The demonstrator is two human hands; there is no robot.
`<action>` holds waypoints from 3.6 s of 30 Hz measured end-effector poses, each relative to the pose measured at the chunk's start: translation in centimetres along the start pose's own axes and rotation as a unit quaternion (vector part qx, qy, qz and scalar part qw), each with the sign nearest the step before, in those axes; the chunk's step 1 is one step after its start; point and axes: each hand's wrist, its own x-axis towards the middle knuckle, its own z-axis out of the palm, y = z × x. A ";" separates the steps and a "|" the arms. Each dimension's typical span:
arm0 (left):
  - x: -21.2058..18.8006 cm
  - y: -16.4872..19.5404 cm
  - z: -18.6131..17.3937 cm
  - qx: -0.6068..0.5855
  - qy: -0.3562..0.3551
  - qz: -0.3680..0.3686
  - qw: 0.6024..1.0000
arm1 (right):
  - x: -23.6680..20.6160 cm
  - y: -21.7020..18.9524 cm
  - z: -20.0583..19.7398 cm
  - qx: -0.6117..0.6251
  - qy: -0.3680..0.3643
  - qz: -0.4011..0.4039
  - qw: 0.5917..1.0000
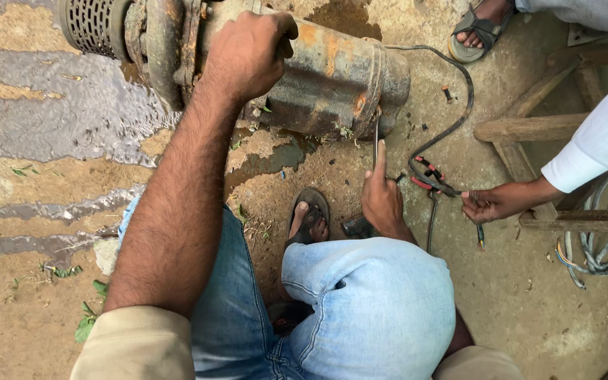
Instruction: The person uses a wrench and hammer to loosen and remove bolts from a rusty motor casing. They reposition the motor and continue to work on the bolts with assistance from another person.
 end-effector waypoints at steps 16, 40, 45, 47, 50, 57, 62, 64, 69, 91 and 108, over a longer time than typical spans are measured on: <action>-2.9 4.2 0.7 0.039 -0.121 -0.035 0.991 | -5.0 3.0 -14.5 0.416 0.074 -0.138 0.896; -3.5 8.1 21.2 -0.082 0.126 -0.031 0.988 | 8.7 2.0 -6.8 0.452 0.280 -0.275 0.801; -3.6 8.5 21.8 -0.082 0.132 -0.041 0.987 | 8.6 2.8 -6.2 0.450 0.340 -0.286 0.775; -3.6 8.5 21.9 -0.079 0.136 -0.043 0.987 | 9.0 2.7 -6.1 0.443 0.319 -0.286 0.787; -3.4 8.5 22.0 -0.078 0.144 -0.033 0.986 | 9.1 2.7 -6.3 0.416 0.292 -0.275 0.816; -3.9 8.2 22.1 -0.062 0.128 -0.022 0.990 | 7.7 2.6 -6.1 0.501 0.300 -0.259 0.769; -3.9 8.0 22.3 -0.052 0.125 -0.025 0.991 | 8.5 2.0 -5.8 0.462 0.359 -0.279 0.761; -3.9 8.0 22.2 -0.053 0.126 -0.023 0.990 | 9.0 1.8 -5.6 0.434 0.334 -0.294 0.783; -4.0 8.0 21.9 -0.053 0.100 -0.028 0.993 | 8.1 1.9 -5.2 0.493 0.350 -0.247 0.757; -4.2 7.8 22.6 -0.032 0.087 -0.025 0.995 | 8.4 2.0 -5.7 0.450 0.304 -0.248 0.802; -2.0 9.7 22.0 -0.060 0.152 -0.085 0.983 | 6.0 3.8 1.5 0.189 0.277 -0.433 0.837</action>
